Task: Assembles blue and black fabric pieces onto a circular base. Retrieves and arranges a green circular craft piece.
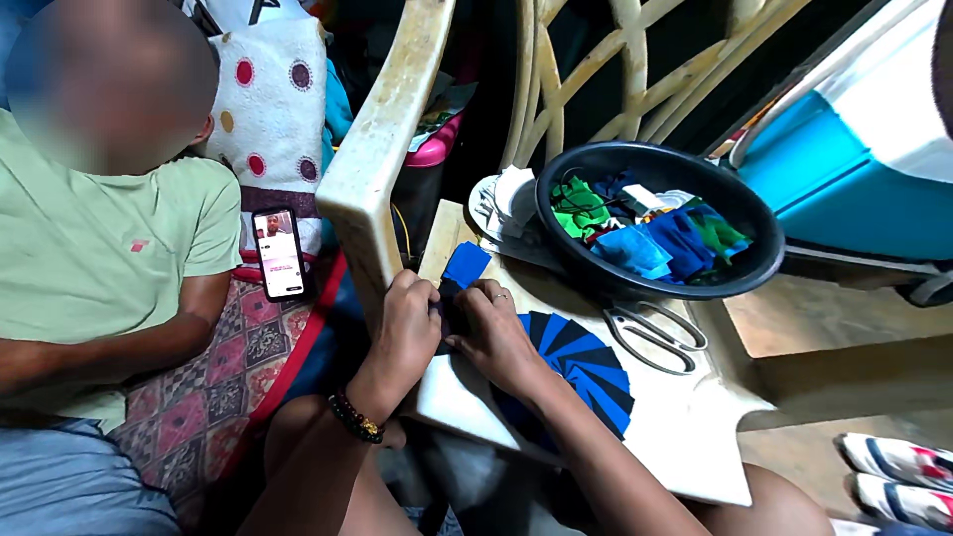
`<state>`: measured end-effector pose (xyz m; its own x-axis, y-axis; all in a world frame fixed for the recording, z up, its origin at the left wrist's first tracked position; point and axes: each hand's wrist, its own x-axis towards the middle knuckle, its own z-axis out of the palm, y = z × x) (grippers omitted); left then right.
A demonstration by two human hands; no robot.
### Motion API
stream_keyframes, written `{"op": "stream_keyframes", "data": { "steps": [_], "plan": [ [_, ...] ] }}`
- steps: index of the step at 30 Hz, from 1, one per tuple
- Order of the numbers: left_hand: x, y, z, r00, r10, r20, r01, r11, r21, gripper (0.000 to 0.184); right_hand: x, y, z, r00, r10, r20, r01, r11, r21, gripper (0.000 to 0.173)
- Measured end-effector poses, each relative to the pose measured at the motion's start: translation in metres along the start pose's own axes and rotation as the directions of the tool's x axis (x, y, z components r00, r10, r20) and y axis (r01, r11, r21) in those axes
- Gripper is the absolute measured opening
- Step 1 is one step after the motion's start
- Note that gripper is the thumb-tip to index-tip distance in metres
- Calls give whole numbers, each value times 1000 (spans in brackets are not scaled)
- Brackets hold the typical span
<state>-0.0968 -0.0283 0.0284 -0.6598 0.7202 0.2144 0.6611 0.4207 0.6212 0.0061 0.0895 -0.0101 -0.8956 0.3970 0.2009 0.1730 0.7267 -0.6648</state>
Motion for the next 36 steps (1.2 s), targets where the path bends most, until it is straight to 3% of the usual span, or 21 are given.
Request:
{"op": "stream_keyframes", "data": {
  "steps": [3, 9, 12, 15, 17, 19, 21, 23, 25, 28, 30, 34, 36],
  "plan": [
    [-2, -3, 4, 986, 92, -143, -85, 995, 51, 22, 3, -1, -3, 995, 42, 91, -40, 999, -19, 31],
    [0, -8, 1, 918, 202, -342, -252, 962, -108, 27, 16, -13, -16, 937, 175, 302, -159, 984, -76, 52],
    [1, -8, -3, 955, 115, -272, -227, 875, -427, 25, 16, -14, -20, 952, 151, 268, -143, 989, -49, 55],
    [0, -4, -10, 997, 43, -66, -78, 674, -735, 28, 6, -7, -17, 996, 42, 81, -60, 972, 229, 66],
    [0, -4, -11, 998, 55, 23, -13, 580, -815, 29, -1, -8, -21, 997, 50, 50, -69, 845, 530, 74],
    [-1, -3, -9, 996, 71, 57, 9, 549, -836, 29, -9, -12, -30, 990, 79, 118, -142, 608, 781, 74],
    [-2, -2, -6, 994, 77, 79, 24, 542, -840, 29, -17, -9, -38, 986, 50, 158, -164, 439, 884, 68],
    [-3, 1, -3, 991, 83, 103, 41, 551, -834, 27, -26, -4, -44, 989, 35, 147, -149, 376, 915, 57],
    [-4, 3, 1, 987, 90, 129, 54, 574, -817, 25, -35, 0, -48, 992, 89, 87, -117, 411, 904, 42],
    [-6, 6, 12, 982, 117, 150, 43, 630, -776, 17, -47, 7, -49, 978, 194, -72, -57, 585, 809, 24],
    [-6, 10, 18, 978, 118, 173, 48, 678, -734, 12, -56, 16, -50, 969, 183, -169, -13, 715, 699, 16],
    [-2, 18, 28, 956, 105, 275, 81, 804, -589, 6, -71, 25, -51, 951, 210, -225, -62, 846, 529, 11],
    [1, 22, 29, 923, 88, 375, 110, 872, -477, 11, -76, 27, -50, 946, 243, -214, -118, 874, 471, 14]
  ]
}}
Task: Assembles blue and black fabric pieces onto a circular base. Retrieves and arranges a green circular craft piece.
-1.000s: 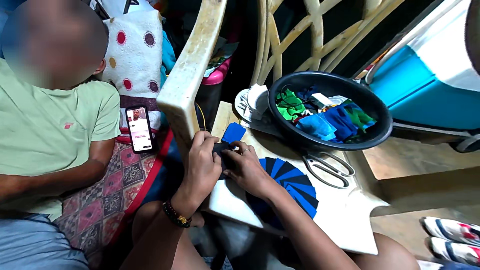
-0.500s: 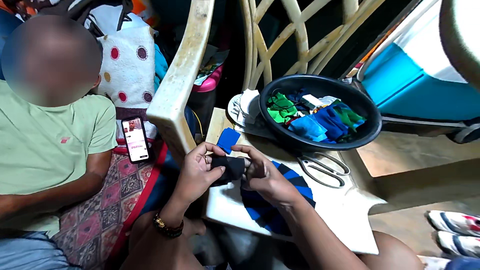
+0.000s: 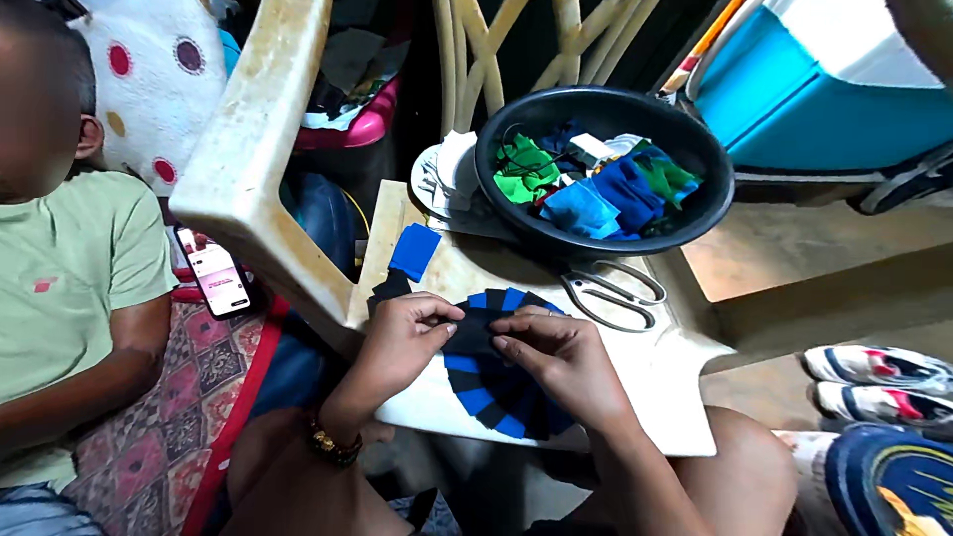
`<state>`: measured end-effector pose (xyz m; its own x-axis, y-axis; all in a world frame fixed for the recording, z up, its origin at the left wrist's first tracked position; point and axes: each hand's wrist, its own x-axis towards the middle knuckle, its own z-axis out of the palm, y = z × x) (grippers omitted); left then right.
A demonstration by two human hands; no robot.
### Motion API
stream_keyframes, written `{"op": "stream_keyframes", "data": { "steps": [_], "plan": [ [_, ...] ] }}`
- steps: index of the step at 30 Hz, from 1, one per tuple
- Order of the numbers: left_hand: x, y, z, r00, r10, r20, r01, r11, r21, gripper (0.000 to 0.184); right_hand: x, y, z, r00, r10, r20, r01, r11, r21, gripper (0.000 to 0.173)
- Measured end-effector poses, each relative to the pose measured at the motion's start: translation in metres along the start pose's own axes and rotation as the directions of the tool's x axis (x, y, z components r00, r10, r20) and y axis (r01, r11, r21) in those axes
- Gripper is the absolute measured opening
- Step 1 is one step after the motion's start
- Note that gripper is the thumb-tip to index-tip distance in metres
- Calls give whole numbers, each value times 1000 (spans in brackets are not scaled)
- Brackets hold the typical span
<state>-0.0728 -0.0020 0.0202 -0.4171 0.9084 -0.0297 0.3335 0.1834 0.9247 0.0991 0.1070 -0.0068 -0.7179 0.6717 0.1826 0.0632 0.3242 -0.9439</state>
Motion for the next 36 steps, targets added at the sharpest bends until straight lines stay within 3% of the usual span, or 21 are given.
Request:
{"op": "stream_keyframes", "data": {
  "steps": [4, 10, 16, 24, 28, 31, 36],
  "plan": [
    [7, 7, 5, 990, -86, 112, 66, 983, 174, 20, -5, 5, 2, 999, 24, -24, -27, 991, -133, 17],
    [12, 0, 12, 992, -7, 126, -35, 945, 325, 21, -9, 13, 1, 998, -49, -42, 36, 963, -267, 19],
    [16, 0, 16, 989, 12, 150, -73, 911, 407, 23, -11, 18, 2, 992, -121, -35, 101, 928, -359, 27],
    [19, -2, 16, 976, 26, 218, -120, 893, 433, 28, -12, 19, 3, 994, -97, -47, 75, 936, -343, 28],
    [17, -7, 14, 985, 110, 132, -148, 937, 316, 27, -12, 17, -1, 982, -178, -54, 158, 951, -268, 31],
    [17, -3, 8, 991, 76, 110, -93, 984, 155, 25, -10, 17, -5, 927, -353, -126, 324, 924, -206, 18],
    [18, 1, 2, 936, 67, 345, -49, 997, -61, 24, -10, 18, -7, 896, -383, -224, 355, 922, -155, 12]
  ]
}}
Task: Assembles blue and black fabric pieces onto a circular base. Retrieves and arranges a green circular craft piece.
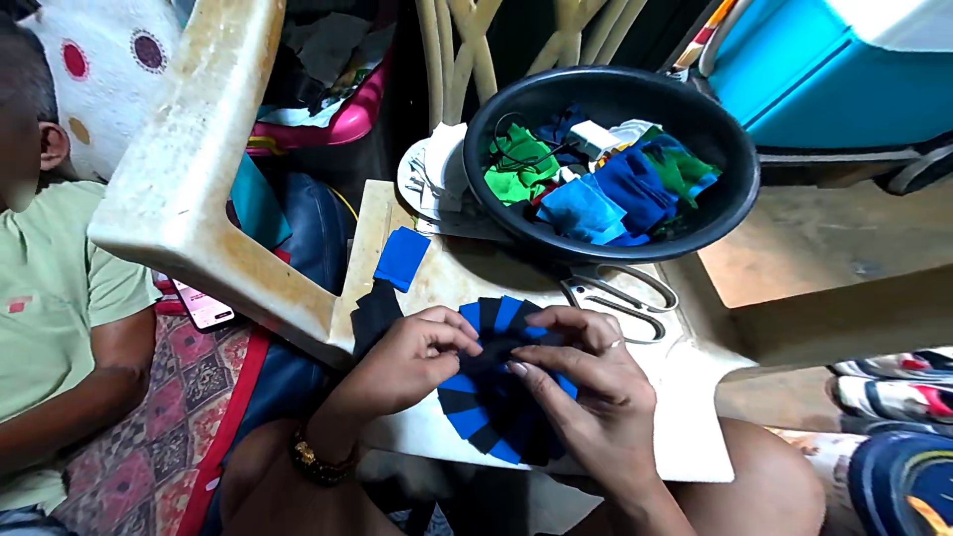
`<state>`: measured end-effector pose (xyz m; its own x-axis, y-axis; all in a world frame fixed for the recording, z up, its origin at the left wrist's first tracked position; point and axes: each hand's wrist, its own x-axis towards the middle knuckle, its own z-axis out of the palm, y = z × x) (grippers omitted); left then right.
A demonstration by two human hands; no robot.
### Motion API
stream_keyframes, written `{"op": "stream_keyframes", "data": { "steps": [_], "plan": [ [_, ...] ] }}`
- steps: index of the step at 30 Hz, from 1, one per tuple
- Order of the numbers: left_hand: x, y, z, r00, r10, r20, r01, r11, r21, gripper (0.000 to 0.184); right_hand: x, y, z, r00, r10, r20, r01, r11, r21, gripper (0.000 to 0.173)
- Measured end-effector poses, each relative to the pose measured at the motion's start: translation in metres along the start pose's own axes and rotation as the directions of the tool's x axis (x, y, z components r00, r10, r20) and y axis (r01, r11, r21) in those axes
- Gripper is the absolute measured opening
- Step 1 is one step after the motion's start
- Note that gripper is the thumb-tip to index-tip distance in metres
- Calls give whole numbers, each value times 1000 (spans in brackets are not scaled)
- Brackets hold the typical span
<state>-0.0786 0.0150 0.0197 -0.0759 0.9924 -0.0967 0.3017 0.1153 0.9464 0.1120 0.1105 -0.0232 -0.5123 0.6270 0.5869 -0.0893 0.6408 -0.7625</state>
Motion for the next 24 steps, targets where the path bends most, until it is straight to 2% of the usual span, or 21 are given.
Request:
{"op": "stream_keyframes", "data": {
  "steps": [2, 5, 7, 10, 13, 15, 19, 22, 24],
  "plan": [
    [1, -2, 2, 994, 11, 106, -3, 997, -78, 26, 1, -2, -3, 999, 47, 7, -48, 996, 79, 12],
    [1, -3, 3, 978, -23, 210, 83, 956, -281, 30, 4, -12, -6, 973, 226, 47, -231, 946, 228, 9],
    [0, -3, 4, 972, -60, 229, 149, 908, -391, 35, 5, -15, -7, 935, 348, 62, -350, 886, 304, 11],
    [-2, -4, 3, 979, -20, 202, 113, 882, -458, 37, 6, -13, -8, 904, 425, 56, -417, 840, 347, 12],
    [0, -7, 3, 989, 65, 134, -1, 902, -431, 21, 6, -12, -9, 897, 439, 53, -429, 833, 349, 12],
    [0, -6, 4, 996, 65, 63, -36, 923, -383, 12, 6, -11, -8, 898, 437, 52, -426, 834, 352, 12],
    [0, -1, 10, 977, -12, -212, -41, 969, -243, 7, 4, -5, -4, 943, 331, 33, -323, 887, 330, 20],
    [1, -2, 11, 933, -14, -360, -58, 981, -188, 16, 1, -2, -2, 973, 222, 63, -231, 943, 242, 7],
    [1, -6, 9, 916, 30, -401, -102, 982, -161, 21, 1, 0, -3, 982, 162, 101, -178, 967, 181, 20]
  ]
}}
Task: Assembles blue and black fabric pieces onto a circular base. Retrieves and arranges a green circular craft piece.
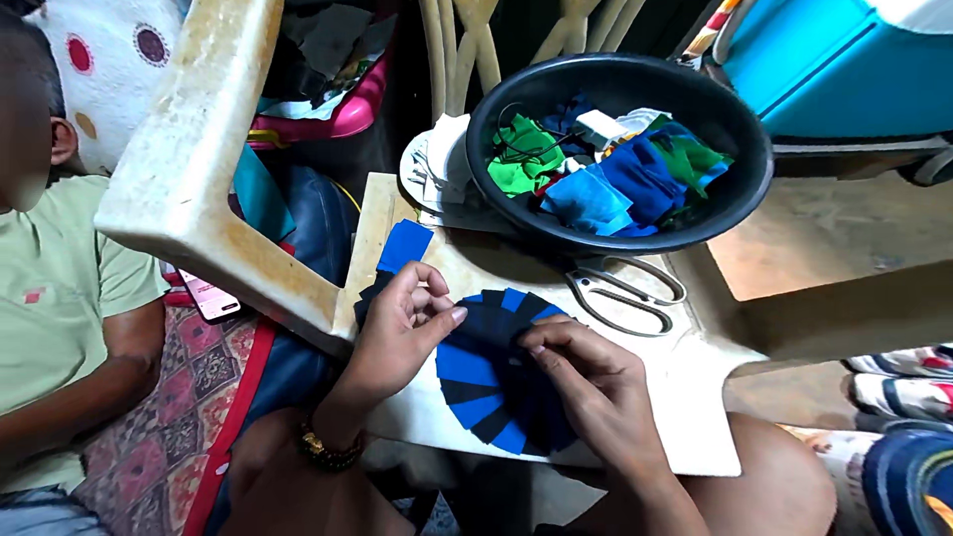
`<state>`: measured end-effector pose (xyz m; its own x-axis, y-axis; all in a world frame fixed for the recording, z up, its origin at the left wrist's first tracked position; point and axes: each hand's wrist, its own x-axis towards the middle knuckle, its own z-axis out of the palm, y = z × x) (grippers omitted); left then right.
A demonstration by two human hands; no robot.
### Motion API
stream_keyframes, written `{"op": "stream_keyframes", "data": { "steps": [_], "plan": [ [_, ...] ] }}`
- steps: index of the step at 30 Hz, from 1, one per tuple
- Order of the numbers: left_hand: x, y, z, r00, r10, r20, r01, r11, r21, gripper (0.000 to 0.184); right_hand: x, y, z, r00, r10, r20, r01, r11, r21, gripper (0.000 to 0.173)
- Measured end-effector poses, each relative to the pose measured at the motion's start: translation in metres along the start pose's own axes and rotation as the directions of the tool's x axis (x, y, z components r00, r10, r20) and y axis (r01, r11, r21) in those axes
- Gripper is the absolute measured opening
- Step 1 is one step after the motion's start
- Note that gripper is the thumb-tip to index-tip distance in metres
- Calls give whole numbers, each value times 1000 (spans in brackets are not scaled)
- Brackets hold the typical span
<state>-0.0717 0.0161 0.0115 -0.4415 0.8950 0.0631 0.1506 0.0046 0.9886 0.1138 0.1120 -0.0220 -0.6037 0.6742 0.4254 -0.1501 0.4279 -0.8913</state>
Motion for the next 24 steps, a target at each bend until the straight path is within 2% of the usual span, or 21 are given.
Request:
{"op": "stream_keyframes", "data": {
  "steps": [4, 9, 12, 18, 24],
  "plan": [
    [1, -1, -6, 999, 31, 19, -32, 998, 45, 10, 0, 1, 0, 998, -44, 45, 48, 994, -95, 29],
    [0, 6, -7, 994, -88, 58, 81, 991, 110, 7, -1, 8, 5, 983, -185, 0, 179, 953, -244, 18],
    [-1, 8, -6, 993, -94, 77, 74, 970, 230, 9, -1, 10, 6, 974, -224, 26, 221, 928, -299, 16],
    [0, 3, -6, 985, -15, 173, -81, 842, 533, 17, 1, 13, -2, 974, -162, 160, 213, 896, -389, 16],
    [1, 1, -1, 969, -40, 242, -124, 772, 624, 19, 0, 14, -2, 967, -140, 211, 225, 859, -460, 18]
  ]
}}
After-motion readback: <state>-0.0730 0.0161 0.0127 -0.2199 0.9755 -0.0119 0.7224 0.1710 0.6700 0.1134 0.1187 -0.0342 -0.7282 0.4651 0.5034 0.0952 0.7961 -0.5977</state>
